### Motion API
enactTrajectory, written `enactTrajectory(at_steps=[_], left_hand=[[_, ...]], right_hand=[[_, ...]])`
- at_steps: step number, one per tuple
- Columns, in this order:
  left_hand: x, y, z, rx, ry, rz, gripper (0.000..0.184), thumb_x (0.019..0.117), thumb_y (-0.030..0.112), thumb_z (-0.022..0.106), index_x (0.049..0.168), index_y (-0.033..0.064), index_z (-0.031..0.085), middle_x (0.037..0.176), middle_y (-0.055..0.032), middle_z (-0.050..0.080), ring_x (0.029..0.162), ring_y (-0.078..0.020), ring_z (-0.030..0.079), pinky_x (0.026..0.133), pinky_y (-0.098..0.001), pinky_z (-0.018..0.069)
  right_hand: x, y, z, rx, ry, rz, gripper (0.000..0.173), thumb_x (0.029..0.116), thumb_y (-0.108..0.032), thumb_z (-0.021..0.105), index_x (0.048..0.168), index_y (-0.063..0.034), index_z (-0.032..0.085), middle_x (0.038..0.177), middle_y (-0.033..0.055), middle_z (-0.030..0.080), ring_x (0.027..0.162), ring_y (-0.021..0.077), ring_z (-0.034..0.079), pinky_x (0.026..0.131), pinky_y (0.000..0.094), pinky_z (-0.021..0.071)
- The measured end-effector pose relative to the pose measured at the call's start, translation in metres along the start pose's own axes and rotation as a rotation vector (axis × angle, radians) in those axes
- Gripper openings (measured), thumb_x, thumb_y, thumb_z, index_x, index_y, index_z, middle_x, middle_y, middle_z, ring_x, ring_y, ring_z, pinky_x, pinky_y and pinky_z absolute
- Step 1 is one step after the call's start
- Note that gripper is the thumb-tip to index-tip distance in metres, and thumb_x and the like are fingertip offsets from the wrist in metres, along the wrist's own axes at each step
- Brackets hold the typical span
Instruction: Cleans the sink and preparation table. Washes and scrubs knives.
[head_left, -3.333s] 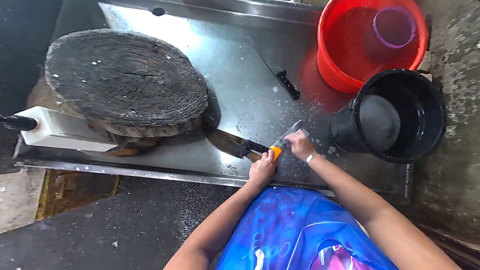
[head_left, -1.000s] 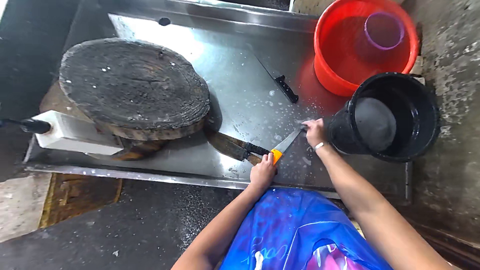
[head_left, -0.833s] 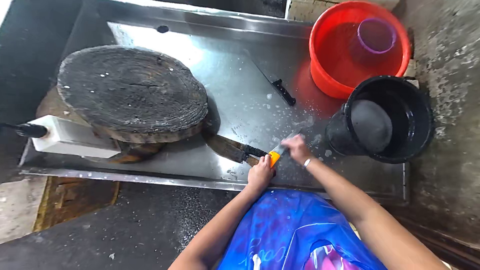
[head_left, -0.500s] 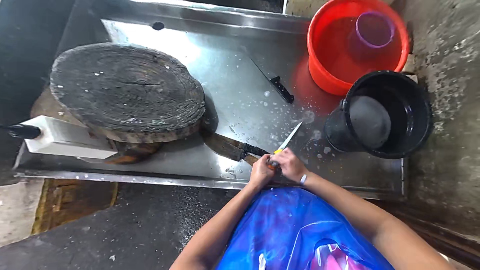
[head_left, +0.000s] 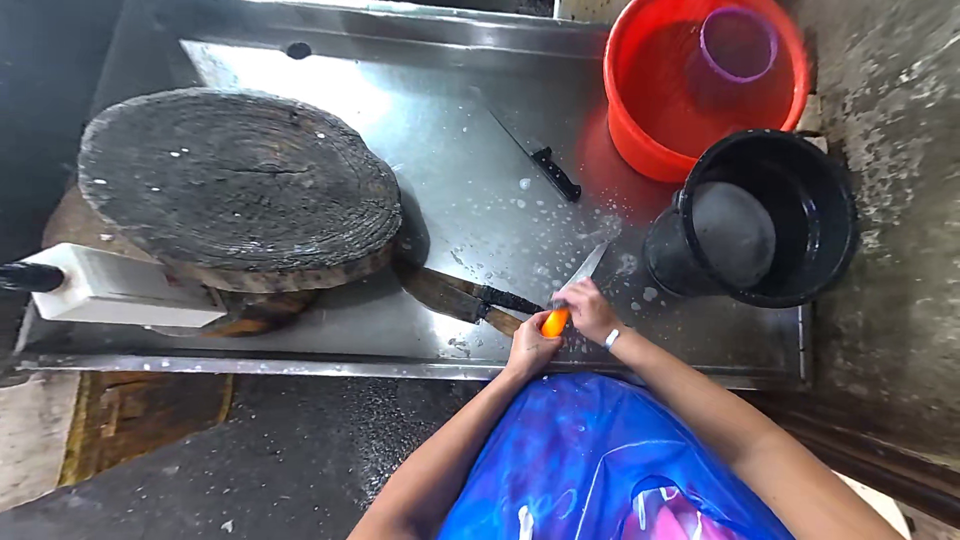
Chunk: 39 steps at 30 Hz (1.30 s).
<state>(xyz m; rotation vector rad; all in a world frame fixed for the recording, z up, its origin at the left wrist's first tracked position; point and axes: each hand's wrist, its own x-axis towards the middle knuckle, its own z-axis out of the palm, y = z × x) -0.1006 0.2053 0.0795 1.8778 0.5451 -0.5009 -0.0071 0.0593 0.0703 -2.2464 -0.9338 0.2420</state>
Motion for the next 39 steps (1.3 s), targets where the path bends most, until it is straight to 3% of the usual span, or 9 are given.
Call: enactTrajectory(at_steps=[6, 9, 12, 15, 22, 25, 30, 34, 39], left_hand=[[0.005, -0.003, 0.001, -0.302, -0.138, 0.016, 0.049, 0.0867, 0.015, 0.075, 0.133, 0.008, 0.06, 0.103, -0.0087, 0.072, 0.085, -0.016, 0.071, 0.079, -0.0375, 0.0602], [0.005, 0.005, 0.007, -0.815, -0.245, -0.099, 0.043, 0.1125, 0.032, 0.028, 0.138, 0.009, 0.055, 0.094, -0.0103, 0.067, 0.065, -0.0139, 0.061, 0.058, -0.0266, 0.0524], [0.008, 0.004, -0.001, -1.071, -0.37, -0.181, 0.097, 0.0933, 0.081, 0.001, 0.113, 0.0099, 0.064, 0.079, -0.0092, 0.068, 0.062, -0.0161, 0.063, 0.054, -0.029, 0.0528], [0.015, 0.006, 0.005, -1.074, -0.486, -0.146, 0.11, 0.0853, 0.086, -0.008, 0.127, 0.0098, 0.06, 0.09, -0.011, 0.067, 0.067, -0.0174, 0.063, 0.057, -0.029, 0.0533], [0.017, 0.012, 0.012, -0.86, -0.468, -0.222, 0.075, 0.106, 0.063, 0.008, 0.129, 0.0101, 0.057, 0.09, -0.0087, 0.068, 0.063, -0.0138, 0.062, 0.054, -0.0248, 0.0509], [0.015, 0.024, 0.016, -0.877, -0.412, -0.341, 0.044, 0.1118, 0.042, 0.032, 0.112, 0.0059, 0.058, 0.074, -0.0062, 0.06, 0.053, -0.0124, 0.056, 0.047, -0.0229, 0.0464], [0.018, 0.015, 0.008, -1.193, -0.642, -0.374, 0.063, 0.1068, 0.055, 0.015, 0.077, 0.0167, 0.054, 0.06, 0.001, 0.052, 0.051, -0.0109, 0.051, 0.049, -0.0267, 0.0446], [0.015, 0.01, 0.01, -1.346, -0.802, -0.351, 0.068, 0.0985, 0.075, 0.03, 0.104, 0.0131, 0.058, 0.066, -0.0003, 0.052, 0.044, -0.0095, 0.048, 0.041, -0.0216, 0.0437], [0.013, 0.024, -0.002, -1.215, -0.506, -0.416, 0.046, 0.1077, 0.044, 0.029, 0.098, 0.0105, 0.059, 0.073, -0.0057, 0.062, 0.059, -0.0149, 0.06, 0.055, -0.0291, 0.0533]], right_hand=[[-0.012, 0.002, 0.004, -0.009, 0.052, -0.066, 0.027, 0.0938, 0.002, 0.057, 0.107, -0.0071, 0.078, 0.111, 0.0123, 0.075, 0.115, 0.0317, 0.066, 0.107, 0.0472, 0.0491], [-0.008, 0.005, -0.004, 0.009, 0.185, 0.069, 0.021, 0.0945, -0.001, 0.06, 0.105, -0.0053, 0.077, 0.108, 0.0127, 0.073, 0.112, 0.0329, 0.063, 0.106, 0.0483, 0.0475], [-0.025, -0.021, -0.01, 0.114, 0.038, -0.048, 0.021, 0.0957, -0.002, 0.059, 0.105, -0.0067, 0.078, 0.109, 0.0099, 0.073, 0.115, 0.0277, 0.063, 0.108, 0.0453, 0.0471], [-0.017, -0.004, -0.015, 0.044, 0.102, -0.009, 0.023, 0.0938, 0.001, 0.059, 0.102, -0.0079, 0.078, 0.104, 0.0107, 0.074, 0.109, 0.03, 0.065, 0.106, 0.0488, 0.0478], [-0.01, 0.034, -0.035, -0.057, 0.134, 0.127, 0.022, 0.0939, 0.004, 0.059, 0.105, -0.0028, 0.076, 0.11, 0.0181, 0.072, 0.11, 0.0373, 0.066, 0.105, 0.0534, 0.0482], [-0.003, 0.023, -0.048, -0.04, 0.266, 0.164, 0.016, 0.0961, -0.001, 0.064, 0.109, -0.0005, 0.072, 0.118, 0.0178, 0.069, 0.115, 0.0354, 0.063, 0.105, 0.0524, 0.0485], [-0.021, -0.023, -0.021, 0.063, -0.022, -0.093, 0.025, 0.1012, -0.007, 0.052, 0.112, -0.0052, 0.074, 0.119, 0.0141, 0.071, 0.119, 0.0314, 0.062, 0.109, 0.0495, 0.0445], [0.027, 0.041, -0.041, -0.03, 0.175, 0.252, 0.022, 0.0994, -0.007, 0.06, 0.116, -0.0009, 0.072, 0.123, 0.0199, 0.067, 0.116, 0.0392, 0.061, 0.106, 0.0539, 0.0458], [-0.014, -0.032, -0.033, 0.064, 0.108, 0.032, 0.016, 0.0967, -0.006, 0.061, 0.107, -0.0022, 0.072, 0.117, 0.017, 0.068, 0.116, 0.034, 0.061, 0.105, 0.0508, 0.0484]])
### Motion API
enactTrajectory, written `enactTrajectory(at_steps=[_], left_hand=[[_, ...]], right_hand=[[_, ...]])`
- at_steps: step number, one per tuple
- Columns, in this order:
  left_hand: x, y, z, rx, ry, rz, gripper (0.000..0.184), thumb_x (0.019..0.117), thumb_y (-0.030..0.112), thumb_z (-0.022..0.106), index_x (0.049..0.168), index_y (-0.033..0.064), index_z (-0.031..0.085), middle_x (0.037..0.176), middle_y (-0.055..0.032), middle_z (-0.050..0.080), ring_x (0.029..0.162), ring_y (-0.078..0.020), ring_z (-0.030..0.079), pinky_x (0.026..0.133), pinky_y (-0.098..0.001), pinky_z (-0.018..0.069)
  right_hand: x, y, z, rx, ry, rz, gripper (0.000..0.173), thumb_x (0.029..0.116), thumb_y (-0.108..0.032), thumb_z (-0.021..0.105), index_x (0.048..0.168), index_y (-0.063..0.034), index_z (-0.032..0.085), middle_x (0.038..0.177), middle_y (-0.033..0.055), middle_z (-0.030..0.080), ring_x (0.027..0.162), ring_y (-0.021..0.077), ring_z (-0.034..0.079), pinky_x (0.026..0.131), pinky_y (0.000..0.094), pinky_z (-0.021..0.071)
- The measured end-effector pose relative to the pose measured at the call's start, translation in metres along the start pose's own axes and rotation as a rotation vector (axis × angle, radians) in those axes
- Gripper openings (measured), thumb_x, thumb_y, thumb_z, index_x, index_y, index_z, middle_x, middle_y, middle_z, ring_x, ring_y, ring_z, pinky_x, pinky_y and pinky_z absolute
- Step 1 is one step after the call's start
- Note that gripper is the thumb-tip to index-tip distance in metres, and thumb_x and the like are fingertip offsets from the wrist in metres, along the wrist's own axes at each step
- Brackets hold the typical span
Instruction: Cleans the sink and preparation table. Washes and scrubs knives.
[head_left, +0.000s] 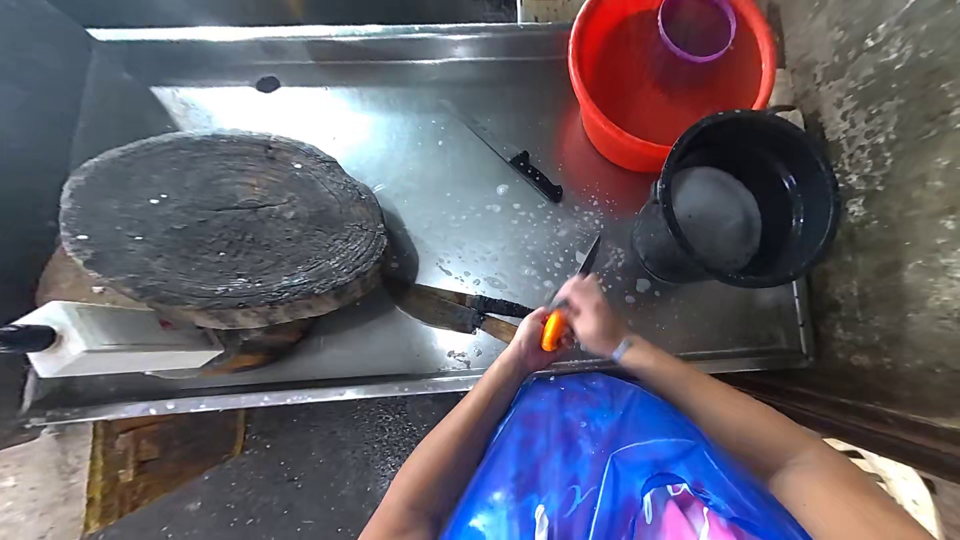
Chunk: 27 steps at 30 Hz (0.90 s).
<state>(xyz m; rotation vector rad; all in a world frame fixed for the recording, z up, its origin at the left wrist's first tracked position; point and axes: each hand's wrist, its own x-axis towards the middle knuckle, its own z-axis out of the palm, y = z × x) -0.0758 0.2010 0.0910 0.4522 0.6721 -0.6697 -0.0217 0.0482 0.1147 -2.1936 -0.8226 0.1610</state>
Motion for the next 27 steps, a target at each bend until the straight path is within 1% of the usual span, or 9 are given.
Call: enactTrajectory(at_steps=[2, 6, 10, 13, 16, 18, 22, 25, 27], left_hand=[[-0.002, -0.001, -0.001, -0.005, -0.047, 0.024, 0.05, 0.1085, 0.046, 0.027, 0.094, 0.0133, 0.061, 0.075, -0.0061, 0.065, 0.067, -0.0176, 0.065, 0.062, -0.0348, 0.0562], [0.007, -0.001, 0.005, -0.009, -0.085, 0.054, 0.053, 0.1096, 0.05, 0.025, 0.108, 0.01, 0.06, 0.083, -0.0079, 0.064, 0.068, -0.0173, 0.063, 0.062, -0.0311, 0.0548], [0.002, 0.007, 0.013, 0.026, -0.037, 0.117, 0.045, 0.1095, 0.045, 0.027, 0.102, 0.0146, 0.06, 0.081, -0.005, 0.064, 0.07, -0.0161, 0.064, 0.063, -0.0325, 0.0557], [0.016, 0.003, 0.02, 0.193, 0.137, 0.163, 0.054, 0.1102, 0.051, 0.028, 0.111, 0.0076, 0.059, 0.08, -0.0075, 0.063, 0.063, -0.0163, 0.061, 0.057, -0.0296, 0.0531], [0.022, 0.009, 0.016, 0.319, 0.231, 0.256, 0.055, 0.1075, 0.056, 0.036, 0.122, 0.0092, 0.061, 0.084, -0.0065, 0.066, 0.066, -0.0158, 0.062, 0.062, -0.0322, 0.0549], [0.023, 0.018, 0.015, 0.319, 0.215, 0.277, 0.042, 0.1078, 0.047, 0.043, 0.126, 0.0116, 0.057, 0.087, -0.004, 0.063, 0.068, -0.0141, 0.061, 0.064, -0.0314, 0.0549], [0.029, 0.01, 0.028, 0.116, 0.097, 0.291, 0.044, 0.11, 0.046, 0.032, 0.122, 0.0141, 0.06, 0.101, -0.0053, 0.069, 0.087, -0.018, 0.068, 0.077, -0.0393, 0.058], [0.033, 0.018, 0.027, 0.036, 0.224, 0.352, 0.042, 0.1088, 0.048, 0.036, 0.116, 0.0142, 0.06, 0.086, -0.0024, 0.066, 0.07, -0.0144, 0.064, 0.063, -0.0332, 0.0558], [0.031, 0.018, 0.029, 0.051, 0.282, 0.4, 0.037, 0.1097, 0.043, 0.04, 0.119, 0.012, 0.058, 0.087, -0.0034, 0.064, 0.07, -0.015, 0.063, 0.064, -0.0336, 0.0566]], right_hand=[[-0.013, 0.003, 0.016, -0.02, -0.109, -0.158, 0.022, 0.0988, -0.008, 0.056, 0.107, -0.0053, 0.075, 0.115, 0.014, 0.07, 0.116, 0.0314, 0.062, 0.106, 0.0477, 0.0481], [0.006, 0.021, 0.015, -0.05, 0.046, 0.064, 0.016, 0.0988, -0.007, 0.06, 0.104, -0.0007, 0.073, 0.113, 0.0178, 0.068, 0.112, 0.0367, 0.062, 0.103, 0.0521, 0.0493], [0.002, 0.005, 0.015, 0.011, 0.016, -0.037, 0.018, 0.0965, -0.003, 0.059, 0.104, -0.0024, 0.075, 0.113, 0.0154, 0.07, 0.113, 0.0327, 0.062, 0.104, 0.0474, 0.0487], [0.012, 0.02, 0.012, 0.013, 0.128, 0.209, 0.015, 0.0972, 0.0, 0.06, 0.109, 0.0027, 0.07, 0.118, 0.0201, 0.067, 0.114, 0.0369, 0.063, 0.103, 0.0511, 0.0507], [-0.017, 0.004, 0.0, 0.238, -0.043, 0.372, 0.016, 0.0995, -0.006, 0.06, 0.112, 0.0013, 0.068, 0.116, 0.0163, 0.068, 0.11, 0.0273, 0.067, 0.1, 0.0459, 0.0551], [-0.019, 0.007, -0.012, 0.288, -0.035, 0.337, 0.017, 0.0988, -0.005, 0.061, 0.111, 0.0018, 0.07, 0.114, 0.0163, 0.069, 0.109, 0.0261, 0.067, 0.101, 0.0441, 0.0546], [0.004, 0.008, 0.001, 0.188, 0.182, 0.209, 0.019, 0.0991, -0.004, 0.062, 0.116, 0.0002, 0.069, 0.124, 0.0184, 0.066, 0.118, 0.0335, 0.063, 0.103, 0.0532, 0.0509], [-0.013, 0.001, 0.002, 0.252, -0.043, 0.111, 0.019, 0.0988, -0.008, 0.062, 0.112, -0.0027, 0.074, 0.118, 0.0123, 0.069, 0.115, 0.0273, 0.062, 0.106, 0.0476, 0.0476], [-0.016, 0.008, -0.013, 0.256, -0.103, 0.09, 0.019, 0.0991, -0.009, 0.061, 0.11, -0.0033, 0.075, 0.114, 0.0113, 0.07, 0.111, 0.026, 0.064, 0.104, 0.0456, 0.0491]])
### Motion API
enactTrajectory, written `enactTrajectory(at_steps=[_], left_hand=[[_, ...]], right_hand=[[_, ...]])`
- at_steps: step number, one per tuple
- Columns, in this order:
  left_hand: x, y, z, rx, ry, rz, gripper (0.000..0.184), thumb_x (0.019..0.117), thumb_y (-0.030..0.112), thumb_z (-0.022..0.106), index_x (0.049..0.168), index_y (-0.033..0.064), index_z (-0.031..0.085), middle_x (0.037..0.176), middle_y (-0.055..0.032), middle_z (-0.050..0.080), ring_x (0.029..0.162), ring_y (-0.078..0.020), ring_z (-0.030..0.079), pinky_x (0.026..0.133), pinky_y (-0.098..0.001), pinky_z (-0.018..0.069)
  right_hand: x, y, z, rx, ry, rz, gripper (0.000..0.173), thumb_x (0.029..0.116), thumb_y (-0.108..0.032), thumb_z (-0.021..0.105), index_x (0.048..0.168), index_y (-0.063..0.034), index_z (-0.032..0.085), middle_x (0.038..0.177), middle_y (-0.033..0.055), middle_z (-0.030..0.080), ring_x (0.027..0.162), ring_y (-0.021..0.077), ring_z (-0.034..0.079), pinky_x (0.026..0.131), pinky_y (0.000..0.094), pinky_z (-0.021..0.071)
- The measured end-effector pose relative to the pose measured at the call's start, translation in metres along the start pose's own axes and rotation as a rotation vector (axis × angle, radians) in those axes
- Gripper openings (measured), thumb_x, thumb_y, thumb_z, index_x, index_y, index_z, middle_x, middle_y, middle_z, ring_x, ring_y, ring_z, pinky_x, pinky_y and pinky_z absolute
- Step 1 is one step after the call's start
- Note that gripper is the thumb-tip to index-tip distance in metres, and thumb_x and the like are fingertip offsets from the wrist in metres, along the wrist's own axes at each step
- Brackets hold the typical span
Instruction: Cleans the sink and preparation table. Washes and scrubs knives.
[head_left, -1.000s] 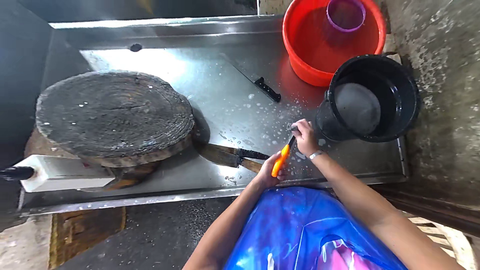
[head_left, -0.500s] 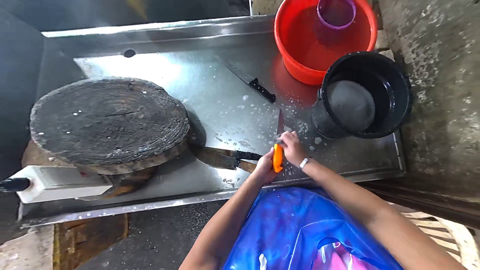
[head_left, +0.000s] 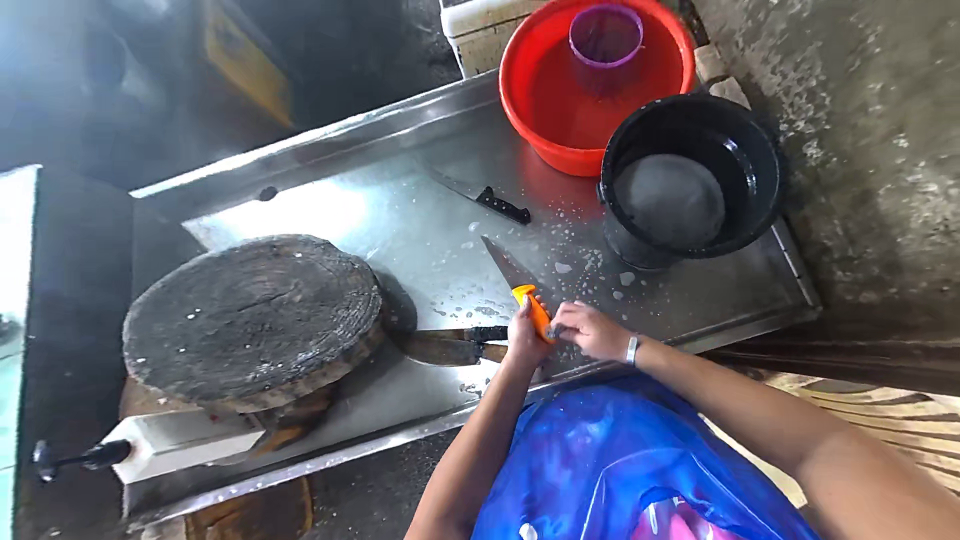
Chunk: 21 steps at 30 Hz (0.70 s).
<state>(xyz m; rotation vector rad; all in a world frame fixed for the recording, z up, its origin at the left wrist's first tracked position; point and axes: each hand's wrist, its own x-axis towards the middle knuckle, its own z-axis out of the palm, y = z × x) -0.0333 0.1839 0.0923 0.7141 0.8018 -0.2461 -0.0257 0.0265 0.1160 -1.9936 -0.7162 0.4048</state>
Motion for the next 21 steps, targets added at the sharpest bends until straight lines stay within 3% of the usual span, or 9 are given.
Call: enactTrajectory(at_steps=[3, 6, 9, 11, 12, 14, 16, 18, 21], left_hand=[[-0.008, 0.002, 0.01, 0.005, -0.095, 0.04, 0.038, 0.1099, 0.045, 0.037, 0.12, 0.0149, 0.059, 0.096, -0.0032, 0.067, 0.082, -0.0159, 0.066, 0.073, -0.0368, 0.0576], [-0.005, 0.021, 0.008, 0.042, -0.076, 0.111, 0.037, 0.1099, 0.045, 0.036, 0.12, 0.0182, 0.06, 0.091, 0.0001, 0.066, 0.071, -0.0115, 0.065, 0.062, -0.0291, 0.0563], [-0.007, 0.03, 0.017, -0.023, -0.043, 0.177, 0.035, 0.1101, 0.047, 0.034, 0.113, 0.0204, 0.057, 0.083, 0.0029, 0.062, 0.064, -0.0096, 0.062, 0.059, -0.027, 0.0552], [-0.01, 0.019, 0.025, 0.057, -0.072, 0.227, 0.04, 0.1089, 0.051, 0.035, 0.12, 0.0202, 0.057, 0.085, 0.0012, 0.063, 0.067, -0.0107, 0.062, 0.061, -0.0296, 0.0556], [-0.01, 0.017, 0.025, 0.073, -0.098, 0.236, 0.042, 0.108, 0.053, 0.037, 0.119, 0.0192, 0.058, 0.086, -0.0004, 0.065, 0.071, -0.0127, 0.064, 0.063, -0.0329, 0.0566], [-0.006, 0.023, 0.016, 0.125, -0.125, 0.25, 0.039, 0.108, 0.052, 0.037, 0.109, 0.0191, 0.058, 0.074, 0.0026, 0.06, 0.063, -0.0104, 0.061, 0.058, -0.031, 0.0551], [-0.007, 0.024, 0.014, 0.105, -0.171, 0.189, 0.037, 0.1088, 0.047, 0.038, 0.108, 0.0154, 0.058, 0.077, -0.0016, 0.063, 0.066, -0.0138, 0.063, 0.061, -0.0335, 0.0562], [-0.01, 0.023, 0.018, 0.013, -0.142, 0.12, 0.041, 0.1098, 0.043, 0.034, 0.104, 0.0117, 0.06, 0.077, -0.0051, 0.064, 0.066, -0.016, 0.065, 0.06, -0.0344, 0.0564], [-0.004, 0.038, 0.015, 0.025, -0.044, 0.138, 0.038, 0.1114, 0.039, 0.033, 0.106, 0.009, 0.056, 0.069, -0.0035, 0.059, 0.057, -0.0147, 0.06, 0.053, -0.0318, 0.0547]], right_hand=[[0.01, 0.0, 0.002, -0.045, 0.163, -0.087, 0.017, 0.0958, -0.006, 0.066, 0.109, -0.0036, 0.075, 0.115, 0.0127, 0.069, 0.112, 0.0295, 0.063, 0.102, 0.0482, 0.0506], [0.0, -0.003, 0.001, -0.029, 0.057, -0.13, 0.015, 0.0982, -0.009, 0.064, 0.107, -0.0059, 0.075, 0.112, 0.0088, 0.069, 0.111, 0.0249, 0.061, 0.101, 0.0433, 0.051], [0.002, -0.011, -0.006, 0.209, 0.244, 0.034, 0.019, 0.1012, -0.004, 0.056, 0.112, 0.0041, 0.069, 0.113, 0.0167, 0.066, 0.109, 0.0245, 0.064, 0.099, 0.0414, 0.0543], [0.022, -0.029, 0.0, 0.393, 0.398, 0.184, 0.024, 0.1067, -0.009, 0.049, 0.12, 0.0028, 0.064, 0.118, 0.0171, 0.066, 0.107, 0.0224, 0.065, 0.095, 0.042, 0.0552], [0.029, -0.033, 0.005, 0.413, 0.4, 0.198, 0.024, 0.1067, -0.011, 0.049, 0.119, 0.0023, 0.065, 0.117, 0.0168, 0.067, 0.105, 0.0228, 0.066, 0.094, 0.0433, 0.0555], [0.033, -0.034, 0.008, 0.312, 0.264, 0.123, 0.019, 0.1028, -0.009, 0.056, 0.112, 0.0017, 0.07, 0.114, 0.0148, 0.067, 0.106, 0.0225, 0.066, 0.097, 0.0424, 0.0559], [0.036, -0.031, 0.003, 0.205, 0.207, 0.066, 0.018, 0.1009, -0.009, 0.06, 0.108, 0.0006, 0.073, 0.11, 0.0135, 0.069, 0.104, 0.0219, 0.067, 0.096, 0.0406, 0.0554], [0.037, -0.024, 0.004, 0.112, 0.215, 0.016, 0.021, 0.1022, -0.012, 0.059, 0.112, 0.0012, 0.071, 0.115, 0.0159, 0.068, 0.11, 0.0249, 0.066, 0.101, 0.0419, 0.0545], [0.036, -0.017, -0.007, 0.161, 0.02, 0.051, 0.028, 0.1044, -0.019, 0.053, 0.116, -0.0004, 0.07, 0.116, 0.0146, 0.069, 0.111, 0.0213, 0.066, 0.103, 0.0383, 0.0512]])
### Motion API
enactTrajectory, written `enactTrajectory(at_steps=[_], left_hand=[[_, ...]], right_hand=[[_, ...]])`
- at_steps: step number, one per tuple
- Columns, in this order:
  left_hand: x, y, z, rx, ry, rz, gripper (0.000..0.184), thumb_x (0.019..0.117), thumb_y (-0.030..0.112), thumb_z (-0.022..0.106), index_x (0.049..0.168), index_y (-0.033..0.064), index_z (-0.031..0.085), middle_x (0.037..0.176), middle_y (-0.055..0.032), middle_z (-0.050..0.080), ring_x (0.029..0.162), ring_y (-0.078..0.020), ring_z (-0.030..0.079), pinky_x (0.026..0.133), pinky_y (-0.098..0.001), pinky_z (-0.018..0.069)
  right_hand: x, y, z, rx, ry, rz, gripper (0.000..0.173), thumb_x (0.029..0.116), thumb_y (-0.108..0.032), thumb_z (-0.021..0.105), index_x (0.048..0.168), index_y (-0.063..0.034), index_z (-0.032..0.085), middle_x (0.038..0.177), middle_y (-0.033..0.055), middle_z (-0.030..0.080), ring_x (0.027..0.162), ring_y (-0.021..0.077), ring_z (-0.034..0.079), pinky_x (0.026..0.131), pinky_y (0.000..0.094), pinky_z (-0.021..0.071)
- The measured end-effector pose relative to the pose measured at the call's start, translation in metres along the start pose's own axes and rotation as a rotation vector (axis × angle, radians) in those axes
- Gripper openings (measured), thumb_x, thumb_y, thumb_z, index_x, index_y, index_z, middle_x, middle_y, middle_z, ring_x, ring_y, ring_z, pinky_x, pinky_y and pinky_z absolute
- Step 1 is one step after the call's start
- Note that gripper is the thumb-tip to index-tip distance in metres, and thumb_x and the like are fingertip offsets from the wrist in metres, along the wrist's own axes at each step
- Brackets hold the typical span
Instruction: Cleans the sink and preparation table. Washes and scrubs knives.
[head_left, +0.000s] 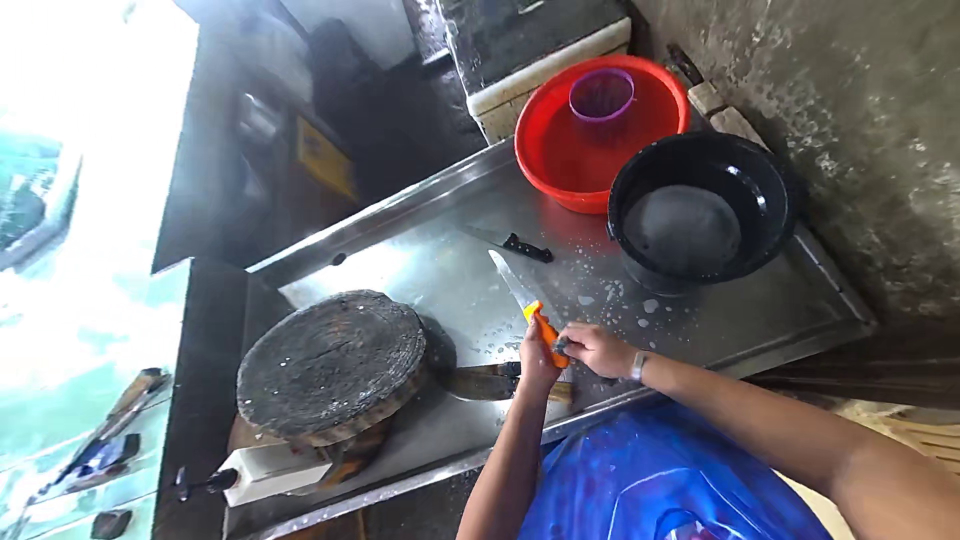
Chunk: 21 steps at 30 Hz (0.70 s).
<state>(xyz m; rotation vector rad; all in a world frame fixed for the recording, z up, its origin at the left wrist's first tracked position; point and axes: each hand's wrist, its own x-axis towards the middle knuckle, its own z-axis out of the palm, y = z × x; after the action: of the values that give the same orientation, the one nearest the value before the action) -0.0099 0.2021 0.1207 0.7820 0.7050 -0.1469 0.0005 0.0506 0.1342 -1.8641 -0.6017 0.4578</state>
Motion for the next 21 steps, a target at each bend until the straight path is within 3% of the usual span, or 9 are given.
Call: enactTrajectory(at_steps=[1, 3, 5, 8, 11, 12, 15, 18, 21], left_hand=[[-0.002, 0.001, 0.001, 0.041, 0.009, 0.024, 0.038, 0.1118, 0.038, 0.033, 0.107, 0.0082, 0.056, 0.07, -0.0035, 0.059, 0.057, -0.0146, 0.06, 0.053, -0.0311, 0.0541], [-0.008, -0.001, 0.014, 0.142, -0.01, 0.132, 0.038, 0.1118, 0.039, 0.036, 0.109, 0.0062, 0.056, 0.074, -0.0045, 0.059, 0.06, -0.0145, 0.059, 0.056, -0.0309, 0.054], [-0.006, 0.001, 0.027, 0.3, 0.054, 0.32, 0.041, 0.1085, 0.043, 0.045, 0.111, 0.0051, 0.059, 0.073, -0.0046, 0.059, 0.06, -0.0139, 0.059, 0.056, -0.0325, 0.0544], [-0.001, 0.019, 0.03, 0.465, 0.145, 0.467, 0.041, 0.1046, 0.047, 0.054, 0.121, 0.0098, 0.058, 0.077, -0.0021, 0.059, 0.06, -0.0121, 0.057, 0.056, -0.0307, 0.0528], [-0.011, 0.008, 0.032, 0.632, 0.07, 0.512, 0.035, 0.1077, 0.035, 0.052, 0.128, 0.0056, 0.052, 0.079, -0.0058, 0.066, 0.066, -0.0163, 0.067, 0.065, -0.0359, 0.0601], [-0.009, 0.005, 0.029, 0.695, 0.043, 0.504, 0.035, 0.1086, 0.032, 0.05, 0.13, 0.0044, 0.049, 0.08, -0.0069, 0.067, 0.065, -0.0176, 0.068, 0.066, -0.0378, 0.0614], [0.013, 0.008, 0.012, 0.72, 0.03, 0.329, 0.047, 0.11, 0.045, 0.04, 0.136, 0.0055, 0.046, 0.091, -0.0085, 0.066, 0.068, -0.0196, 0.067, 0.065, -0.0404, 0.0613], [0.04, 0.011, -0.009, 0.635, 0.119, 0.244, 0.052, 0.1089, 0.05, 0.04, 0.138, 0.0081, 0.044, 0.093, -0.0098, 0.065, 0.072, -0.0214, 0.067, 0.064, -0.041, 0.0593], [0.054, 0.01, -0.026, 0.684, 0.156, 0.227, 0.048, 0.106, 0.047, 0.051, 0.136, 0.009, 0.049, 0.085, -0.0072, 0.062, 0.068, -0.0183, 0.063, 0.062, -0.0394, 0.057]], right_hand=[[0.002, 0.0, -0.005, 0.089, 0.008, 0.081, 0.028, 0.105, -0.019, 0.052, 0.117, 0.0007, 0.069, 0.115, 0.0149, 0.07, 0.11, 0.0201, 0.066, 0.102, 0.0383, 0.0509], [0.011, -0.006, 0.0, 0.354, 0.236, 0.269, 0.026, 0.1056, -0.015, 0.052, 0.115, 0.0041, 0.066, 0.109, 0.0169, 0.07, 0.105, 0.0207, 0.066, 0.098, 0.0406, 0.0527], [0.014, -0.02, 0.019, 0.634, 0.404, 0.485, 0.032, 0.1091, -0.021, 0.048, 0.127, 0.0011, 0.062, 0.116, 0.0161, 0.068, 0.107, 0.0198, 0.066, 0.097, 0.04, 0.0541], [0.003, -0.027, 0.038, 1.018, 0.349, 0.743, 0.035, 0.1114, -0.031, 0.042, 0.13, -0.0062, 0.059, 0.102, 0.0115, 0.069, 0.081, 0.02, 0.069, 0.067, 0.0384, 0.0595], [0.011, -0.019, 0.037, 1.275, 0.389, 0.844, 0.036, 0.1107, -0.033, 0.04, 0.12, -0.0042, 0.061, 0.098, 0.0144, 0.068, 0.085, 0.0248, 0.068, 0.074, 0.0448, 0.0585], [0.011, -0.018, 0.036, 1.281, 0.367, 0.89, 0.037, 0.1102, -0.034, 0.039, 0.115, -0.0045, 0.061, 0.094, 0.0136, 0.067, 0.081, 0.024, 0.067, 0.071, 0.0438, 0.0575], [-0.01, -0.02, 0.02, 1.173, 0.221, 0.866, 0.034, 0.1102, -0.033, 0.042, 0.116, -0.0058, 0.062, 0.087, 0.0101, 0.066, 0.069, 0.0182, 0.064, 0.06, 0.035, 0.0557], [-0.035, -0.02, -0.017, 1.056, 0.224, 0.701, 0.037, 0.1093, -0.034, 0.048, 0.137, -0.01, 0.055, 0.102, 0.0104, 0.067, 0.079, 0.0178, 0.067, 0.067, 0.0345, 0.0587], [-0.062, 0.001, -0.04, 1.156, 0.303, 0.656, 0.043, 0.1045, -0.045, 0.054, 0.138, -0.017, 0.053, 0.102, 0.006, 0.067, 0.081, 0.0162, 0.067, 0.07, 0.0361, 0.0592]])
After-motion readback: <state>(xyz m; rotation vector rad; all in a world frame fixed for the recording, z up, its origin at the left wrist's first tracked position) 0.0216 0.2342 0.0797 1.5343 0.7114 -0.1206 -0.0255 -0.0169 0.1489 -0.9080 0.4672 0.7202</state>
